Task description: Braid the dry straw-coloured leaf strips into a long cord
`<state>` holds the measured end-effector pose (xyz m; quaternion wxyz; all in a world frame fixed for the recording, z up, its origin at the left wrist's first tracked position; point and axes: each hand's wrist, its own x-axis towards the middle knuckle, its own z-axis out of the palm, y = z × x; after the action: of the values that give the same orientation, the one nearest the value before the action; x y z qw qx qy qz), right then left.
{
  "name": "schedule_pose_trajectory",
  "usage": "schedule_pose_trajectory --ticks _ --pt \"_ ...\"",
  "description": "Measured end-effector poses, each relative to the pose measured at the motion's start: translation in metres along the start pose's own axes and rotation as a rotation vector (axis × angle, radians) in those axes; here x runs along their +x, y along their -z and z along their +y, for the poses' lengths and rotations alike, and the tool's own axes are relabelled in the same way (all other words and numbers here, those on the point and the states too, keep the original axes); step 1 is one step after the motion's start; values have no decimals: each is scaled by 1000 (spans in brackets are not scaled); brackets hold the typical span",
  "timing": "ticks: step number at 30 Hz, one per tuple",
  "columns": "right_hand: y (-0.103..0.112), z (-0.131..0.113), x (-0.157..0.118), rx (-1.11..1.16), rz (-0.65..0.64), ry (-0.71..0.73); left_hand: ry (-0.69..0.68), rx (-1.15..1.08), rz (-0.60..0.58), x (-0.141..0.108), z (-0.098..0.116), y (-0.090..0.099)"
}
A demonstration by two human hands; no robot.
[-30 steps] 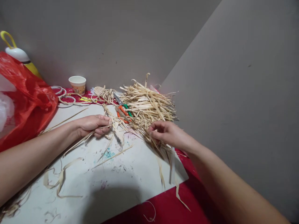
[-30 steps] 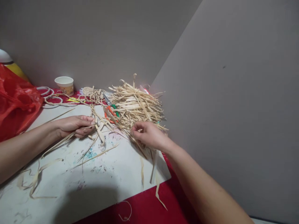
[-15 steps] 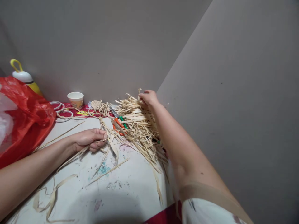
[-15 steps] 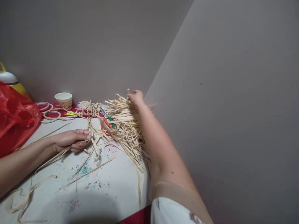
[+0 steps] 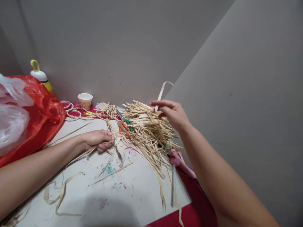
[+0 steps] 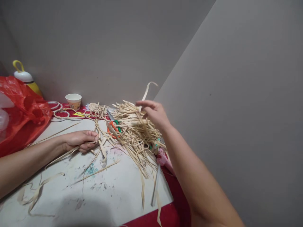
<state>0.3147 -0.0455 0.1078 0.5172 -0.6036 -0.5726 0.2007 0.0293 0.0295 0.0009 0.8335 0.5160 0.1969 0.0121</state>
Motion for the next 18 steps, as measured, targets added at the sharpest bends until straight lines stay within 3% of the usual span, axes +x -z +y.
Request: schedule_pose_trajectory --ticks 2,5,7,9,14,16,18 --pt "2 5 -26 -60 -177 -111 -1 7 4 0 0 0" --pt "6 14 -61 -120 -539 -314 8 6 12 0 0 -1" --pt "10 16 -77 -164 -679 -403 17 -4 16 0 1 -2" --pt "12 17 -86 -241 -620 -397 22 0 21 0 2 -3" --pt "-3 12 -81 -318 -180 -203 32 15 25 0 4 -5" --pt "-21 10 -76 -341 -181 -124 29 14 26 0 4 -5" --pt "-43 10 -73 -462 -294 -41 26 8 24 0 3 -4"
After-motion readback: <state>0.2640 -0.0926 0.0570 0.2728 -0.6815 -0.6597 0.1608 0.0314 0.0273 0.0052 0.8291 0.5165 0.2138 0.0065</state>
